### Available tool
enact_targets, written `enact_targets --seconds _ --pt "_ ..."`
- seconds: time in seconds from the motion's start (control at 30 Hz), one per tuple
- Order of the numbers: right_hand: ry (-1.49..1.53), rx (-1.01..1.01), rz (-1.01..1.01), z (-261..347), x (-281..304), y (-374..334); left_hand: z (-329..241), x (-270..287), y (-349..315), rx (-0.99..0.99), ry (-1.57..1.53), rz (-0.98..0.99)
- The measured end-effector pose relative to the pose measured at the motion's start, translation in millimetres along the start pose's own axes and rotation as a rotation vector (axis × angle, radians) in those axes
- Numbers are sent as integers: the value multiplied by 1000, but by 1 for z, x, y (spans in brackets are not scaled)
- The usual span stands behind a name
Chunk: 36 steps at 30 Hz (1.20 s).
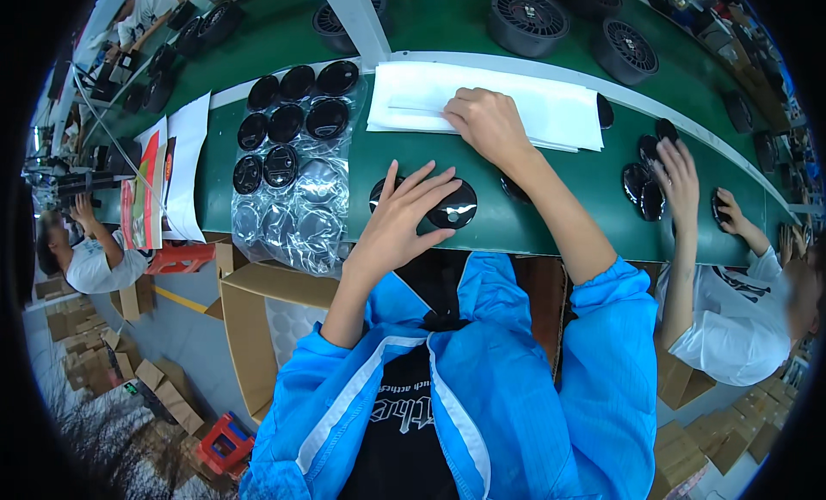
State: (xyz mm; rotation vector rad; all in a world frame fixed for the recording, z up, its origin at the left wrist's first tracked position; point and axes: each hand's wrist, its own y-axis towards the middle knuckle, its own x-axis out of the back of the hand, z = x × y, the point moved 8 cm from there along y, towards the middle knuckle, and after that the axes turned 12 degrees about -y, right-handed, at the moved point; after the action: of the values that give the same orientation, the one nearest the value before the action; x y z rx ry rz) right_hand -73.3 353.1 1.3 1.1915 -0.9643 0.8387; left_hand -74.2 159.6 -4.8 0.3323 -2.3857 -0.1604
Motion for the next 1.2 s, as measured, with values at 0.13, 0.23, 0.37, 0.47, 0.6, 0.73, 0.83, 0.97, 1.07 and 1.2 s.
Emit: enact_targets --seconds 0.13,0.23,0.37,0.47,0.6,0.73,0.83,0.97,1.07,1.2 --pt "22 -45 -18 -2 3 -1 -14 10 5 20 15 -93" --pt "47 -45 -59 2 8 -2 -13 9 6 56 32 -111" --pt "81 -69 -194 -1 24 -6 -4 -6 7 69 23 13" --pt "44 -40 -466 26 77 -10 0 0 -2 28 20 41" --pt "140 240 -532 125 134 -52 22 30 -35 216 -688 -186" --pt "118 585 -260 202 114 -107 60 44 -83 519 -1101 22" --pt "318 498 -67 193 108 -101 43 54 -92 635 -1063 70" --pt "199 -184 -287 99 144 -58 25 70 -106 655 -759 67" --pt "669 -425 -82 60 100 -64 20 71 -110 539 -713 62" --pt "983 -410 18 67 56 -85 9 60 -91 453 -735 -41"
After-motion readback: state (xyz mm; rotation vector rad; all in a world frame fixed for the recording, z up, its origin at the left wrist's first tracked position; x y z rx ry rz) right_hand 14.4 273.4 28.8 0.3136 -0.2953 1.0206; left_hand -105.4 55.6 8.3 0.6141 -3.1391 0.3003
